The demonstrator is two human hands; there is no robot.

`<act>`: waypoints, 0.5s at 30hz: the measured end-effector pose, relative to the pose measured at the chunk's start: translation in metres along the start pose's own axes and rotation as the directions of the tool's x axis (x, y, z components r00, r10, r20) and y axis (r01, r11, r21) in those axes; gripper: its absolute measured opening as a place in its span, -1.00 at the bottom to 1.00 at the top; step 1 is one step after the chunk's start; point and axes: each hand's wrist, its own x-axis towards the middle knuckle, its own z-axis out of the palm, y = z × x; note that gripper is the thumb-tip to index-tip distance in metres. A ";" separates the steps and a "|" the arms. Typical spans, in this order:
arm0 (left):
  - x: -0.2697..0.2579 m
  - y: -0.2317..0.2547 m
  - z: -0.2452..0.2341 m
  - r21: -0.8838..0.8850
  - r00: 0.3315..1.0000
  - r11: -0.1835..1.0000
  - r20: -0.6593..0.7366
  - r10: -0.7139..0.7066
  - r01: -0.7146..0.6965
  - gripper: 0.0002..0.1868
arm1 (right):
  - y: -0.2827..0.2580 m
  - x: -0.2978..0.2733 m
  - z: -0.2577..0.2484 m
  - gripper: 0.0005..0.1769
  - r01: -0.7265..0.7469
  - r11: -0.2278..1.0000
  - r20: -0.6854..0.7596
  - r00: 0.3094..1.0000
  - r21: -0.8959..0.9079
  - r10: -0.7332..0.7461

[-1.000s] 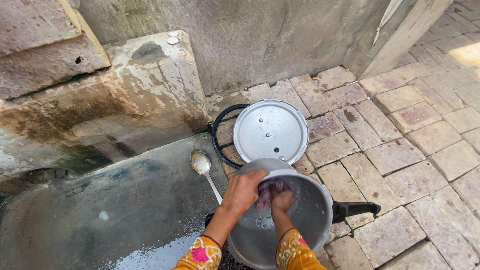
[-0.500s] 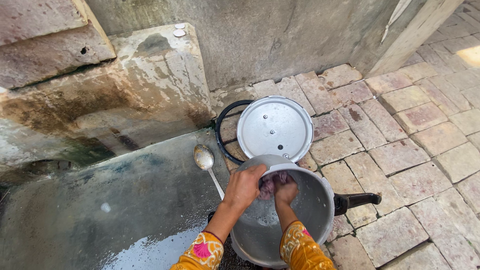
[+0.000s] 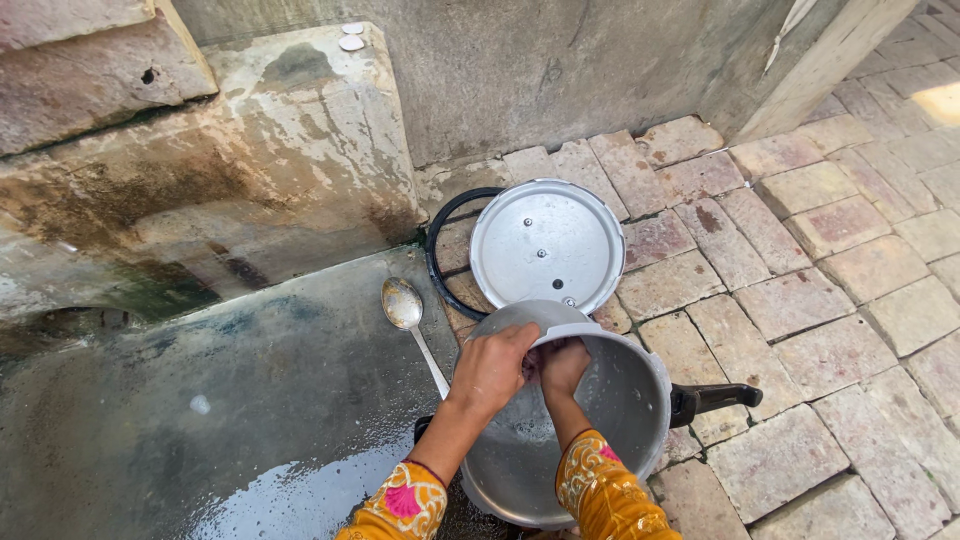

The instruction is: The person scrubs the inside of an aluminum pressure cooker with a pink scouring pad at an outdoor washing slab, rotating the pot to clean the interior, then turns it and scrubs the outer surface and base. The lid rests on the slab beside a large serving spoon while the pot is washed.

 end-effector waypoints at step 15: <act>-0.003 -0.003 -0.007 -0.017 0.999 0.999 0.033 -0.027 0.028 -0.65 | -0.010 -0.033 0.047 -0.68 -0.129 0.939 0.149 0.985 0.319 0.084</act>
